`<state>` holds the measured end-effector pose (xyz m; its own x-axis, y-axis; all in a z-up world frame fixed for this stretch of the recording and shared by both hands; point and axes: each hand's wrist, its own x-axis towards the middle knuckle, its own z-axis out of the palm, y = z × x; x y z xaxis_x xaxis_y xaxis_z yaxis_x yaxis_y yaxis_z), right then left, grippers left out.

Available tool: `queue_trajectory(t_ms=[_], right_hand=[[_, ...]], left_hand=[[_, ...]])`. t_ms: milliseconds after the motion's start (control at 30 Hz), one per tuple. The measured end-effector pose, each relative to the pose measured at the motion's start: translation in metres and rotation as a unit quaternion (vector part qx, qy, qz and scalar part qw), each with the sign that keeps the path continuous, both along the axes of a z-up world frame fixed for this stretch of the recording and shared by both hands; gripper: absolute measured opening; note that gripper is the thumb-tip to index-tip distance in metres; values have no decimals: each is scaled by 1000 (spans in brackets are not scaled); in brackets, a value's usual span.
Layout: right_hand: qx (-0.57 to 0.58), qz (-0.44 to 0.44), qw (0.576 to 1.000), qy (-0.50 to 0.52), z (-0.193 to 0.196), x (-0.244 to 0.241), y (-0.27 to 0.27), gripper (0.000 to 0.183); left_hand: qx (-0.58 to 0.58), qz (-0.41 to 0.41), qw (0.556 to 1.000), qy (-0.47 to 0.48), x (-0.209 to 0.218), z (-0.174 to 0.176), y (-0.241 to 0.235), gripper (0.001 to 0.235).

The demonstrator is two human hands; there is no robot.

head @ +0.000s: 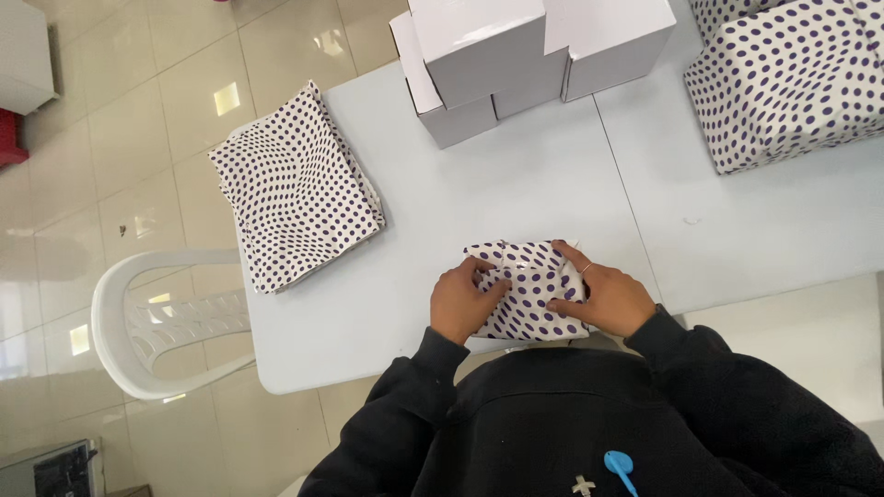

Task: The person wraps several white cardboard boxes in polka-dot patterned paper by hand on a table.

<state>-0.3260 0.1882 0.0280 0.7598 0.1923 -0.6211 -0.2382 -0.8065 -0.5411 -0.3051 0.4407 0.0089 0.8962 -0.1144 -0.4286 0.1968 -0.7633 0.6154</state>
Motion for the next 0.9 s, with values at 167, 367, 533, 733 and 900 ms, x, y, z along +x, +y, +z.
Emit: queue_trajectory(t_ms=[167, 367, 533, 733, 900], right_hand=[[-22, 47, 999, -5, -8, 5, -6, 105], [-31, 101, 994, -18, -10, 11, -16, 103], [-32, 126, 991, -21, -10, 13, -17, 103], [-39, 130, 990, -39, -9, 15, -18, 101], [-33, 132, 990, -28, -7, 16, -19, 102]], left_hand=[[53, -3, 998, 27, 13, 2, -16, 47], [100, -27, 994, -40, 14, -18, -24, 34], [17, -10, 995, -101, 1, -33, -14, 22], [-21, -2, 991, -129, -2, -37, -12, 18], [5, -24, 993, -119, -4, -34, -10, 25]])
